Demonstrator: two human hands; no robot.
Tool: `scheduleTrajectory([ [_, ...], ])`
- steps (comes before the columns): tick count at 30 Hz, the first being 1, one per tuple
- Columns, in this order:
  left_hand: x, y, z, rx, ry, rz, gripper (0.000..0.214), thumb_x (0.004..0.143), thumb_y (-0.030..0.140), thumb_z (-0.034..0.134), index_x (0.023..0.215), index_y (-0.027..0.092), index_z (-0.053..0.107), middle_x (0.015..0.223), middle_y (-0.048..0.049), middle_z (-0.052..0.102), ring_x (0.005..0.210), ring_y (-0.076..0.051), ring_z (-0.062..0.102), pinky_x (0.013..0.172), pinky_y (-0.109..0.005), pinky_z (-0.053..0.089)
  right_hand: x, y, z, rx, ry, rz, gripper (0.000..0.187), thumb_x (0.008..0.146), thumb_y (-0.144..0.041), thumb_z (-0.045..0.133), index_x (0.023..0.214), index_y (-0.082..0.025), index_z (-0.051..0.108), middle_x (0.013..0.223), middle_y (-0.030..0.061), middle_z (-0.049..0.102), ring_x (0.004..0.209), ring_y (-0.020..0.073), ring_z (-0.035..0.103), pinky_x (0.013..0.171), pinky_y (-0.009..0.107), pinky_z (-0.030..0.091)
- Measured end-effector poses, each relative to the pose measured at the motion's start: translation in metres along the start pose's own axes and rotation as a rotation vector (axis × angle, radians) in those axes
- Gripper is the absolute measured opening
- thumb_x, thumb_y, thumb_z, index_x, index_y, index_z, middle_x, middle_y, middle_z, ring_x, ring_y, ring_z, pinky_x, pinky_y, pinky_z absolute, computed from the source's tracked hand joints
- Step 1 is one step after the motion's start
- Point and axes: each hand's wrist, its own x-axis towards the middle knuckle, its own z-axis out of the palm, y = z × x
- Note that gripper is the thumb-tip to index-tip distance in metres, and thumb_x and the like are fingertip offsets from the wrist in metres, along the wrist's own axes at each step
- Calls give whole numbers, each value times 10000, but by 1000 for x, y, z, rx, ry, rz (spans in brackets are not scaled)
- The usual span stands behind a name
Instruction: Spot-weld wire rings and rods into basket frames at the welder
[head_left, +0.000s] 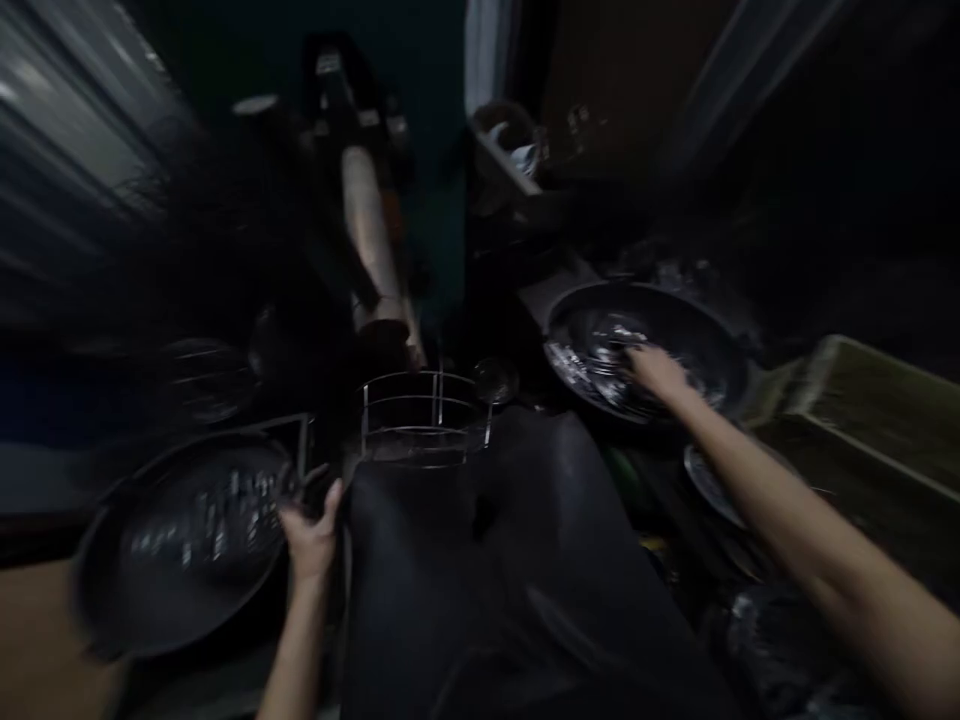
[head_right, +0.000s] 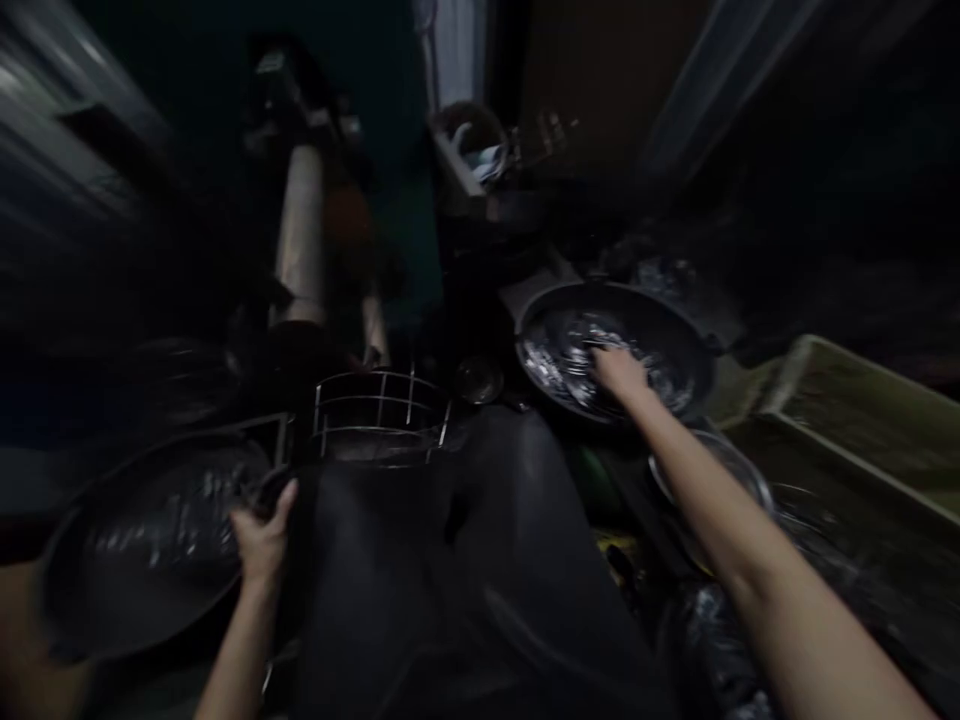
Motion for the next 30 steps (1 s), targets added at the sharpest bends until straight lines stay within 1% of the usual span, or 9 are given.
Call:
scheduleTrajectory([
  [2, -25, -16, -4, -13, 34, -66, 653, 726, 413, 676, 1274, 197, 396, 1039, -73, 611, 964, -198, 602, 929, -402, 460, -16, 37, 7, -234, 13, 195, 306, 919, -267, 388, 802, -125, 632, 692, 108, 568, 792, 251, 554, 733, 395, 406],
  [5, -54, -17, 0, 49, -49, -50, 536, 779, 375, 631, 1251, 206, 439, 1037, -71, 620, 931, -174, 617, 858, -330, 499, -27, 67, 15, -406, -36, 253, 293, 901, -194, 378, 786, -148, 644, 703, 119, 564, 762, 250, 555, 702, 388, 404],
  [11, -82, 37, 37, 162, -588, 319, 281, 832, 252, 571, 1111, 214, 564, 969, -45, 631, 883, -171, 622, 798, -301, 510, -23, 62, -7, -376, -43, 206, 280, 820, -74, 447, 610, -153, 614, 640, 108, 574, 678, 190, 548, 693, 367, 385],
  [16, -93, 87, 87, 31, -892, 504, 283, 878, 233, 508, 1158, 236, 547, 1043, -70, 600, 964, -185, 595, 836, -325, 501, -49, 7, -33, -255, 118, 203, 115, 755, -84, 558, 800, -162, 630, 764, 78, 622, 789, 187, 552, 762, 310, 376],
  [20, -105, 136, 144, -65, -951, 518, 415, 902, 325, 460, 1309, 246, 435, 1310, -100, 476, 1236, -246, 431, 1037, -445, 357, -55, -77, -51, 547, 435, 269, 141, 871, -282, 472, 768, -196, 515, 560, -21, 466, 514, 127, 436, 564, 254, 380],
  [22, -112, 161, 172, -153, -963, 523, 483, 887, 397, 470, 1328, 208, 408, 1358, -121, 430, 1303, -281, 337, 1075, -495, 272, -52, -117, -63, 922, 399, 253, 229, 909, -311, 397, 707, -209, 439, 509, -60, 365, 413, 93, 318, 470, 219, 339],
  [25, -116, 190, 195, -280, -1061, 383, 398, 914, 448, 384, 1162, 178, 541, 1074, -110, 595, 1063, -236, 535, 913, -395, 431, -51, -151, -72, 1306, 298, 212, 254, 896, -309, 431, 669, -201, 401, 527, -64, 380, 402, 68, 311, 452, 191, 345],
  [27, -110, 206, 198, -390, -1008, 210, 374, 916, 467, 378, 1002, 168, 586, 770, -43, 578, 730, -149, 563, 680, -268, 466, -61, -155, -61, 1291, 280, 202, 249, 882, -356, 452, 692, -195, 454, 569, -41, 465, 468, 79, 414, 509, 202, 403],
  [30, -86, 226, 197, -632, -907, -74, 329, 901, 463, 431, 882, 159, 555, 516, 61, 344, 424, -67, 327, 439, -184, 312, -96, -151, -21, 878, 194, 151, 273, 848, -424, 480, 739, -186, 559, 681, 4, 584, 662, 135, 548, 660, 260, 462],
])
